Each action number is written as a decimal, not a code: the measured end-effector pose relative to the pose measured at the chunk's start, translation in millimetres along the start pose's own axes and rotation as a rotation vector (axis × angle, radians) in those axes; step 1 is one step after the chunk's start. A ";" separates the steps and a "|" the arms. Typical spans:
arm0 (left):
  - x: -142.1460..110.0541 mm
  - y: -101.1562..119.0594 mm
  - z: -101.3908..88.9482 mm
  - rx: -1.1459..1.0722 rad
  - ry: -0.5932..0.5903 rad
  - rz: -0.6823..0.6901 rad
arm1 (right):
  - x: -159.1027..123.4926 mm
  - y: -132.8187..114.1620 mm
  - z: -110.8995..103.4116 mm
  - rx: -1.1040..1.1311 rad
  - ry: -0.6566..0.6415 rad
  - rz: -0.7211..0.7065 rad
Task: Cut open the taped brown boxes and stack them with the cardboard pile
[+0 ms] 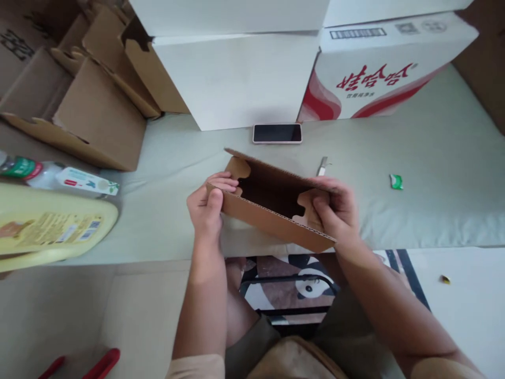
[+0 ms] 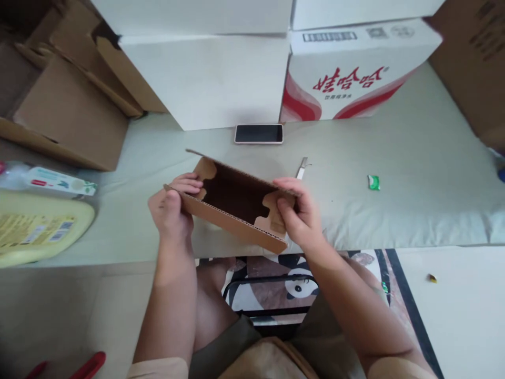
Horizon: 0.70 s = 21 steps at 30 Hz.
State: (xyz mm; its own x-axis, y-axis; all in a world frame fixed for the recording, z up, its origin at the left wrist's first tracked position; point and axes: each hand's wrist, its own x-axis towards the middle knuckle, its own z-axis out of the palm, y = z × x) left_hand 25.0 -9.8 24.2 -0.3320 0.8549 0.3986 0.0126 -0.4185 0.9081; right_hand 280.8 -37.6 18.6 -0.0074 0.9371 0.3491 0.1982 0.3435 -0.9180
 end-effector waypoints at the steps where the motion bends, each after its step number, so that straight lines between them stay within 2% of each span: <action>1: 1.1 -1.2 2.0 0.028 0.020 0.013 | 0.8 1.0 -1.1 0.028 0.030 -0.039; 6: 6.5 -11.9 5.6 0.126 0.051 0.030 | -2.0 8.2 -12.4 0.036 -0.047 -0.104; 10: 10.1 -12.9 5.9 0.175 -0.045 0.063 | -8.8 12.4 -17.0 0.040 -0.022 -0.145; 13: 10.7 -7.9 7.3 0.194 -0.086 0.004 | -11.1 13.8 -14.7 0.019 -0.004 -0.122; 17: 13.8 -5.7 2.5 0.178 -0.023 -0.038 | -8.6 20.8 -11.4 0.098 0.083 -0.087; 19: 17.1 -7.6 -3.7 0.131 0.055 -0.078 | -5.7 27.1 -11.5 0.143 0.165 0.005; 21: 20.4 -10.6 -10.5 0.043 0.163 -0.144 | -3.9 32.7 -11.0 0.185 0.152 0.140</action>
State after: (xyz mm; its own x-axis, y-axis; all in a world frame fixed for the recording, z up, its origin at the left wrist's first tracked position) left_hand 8.2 8.9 21.3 -0.4815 0.8425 0.2417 -0.0069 -0.2794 0.9602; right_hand 298.2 -30.7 -10.7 0.1577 0.9609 0.2277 0.0047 0.2298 -0.9732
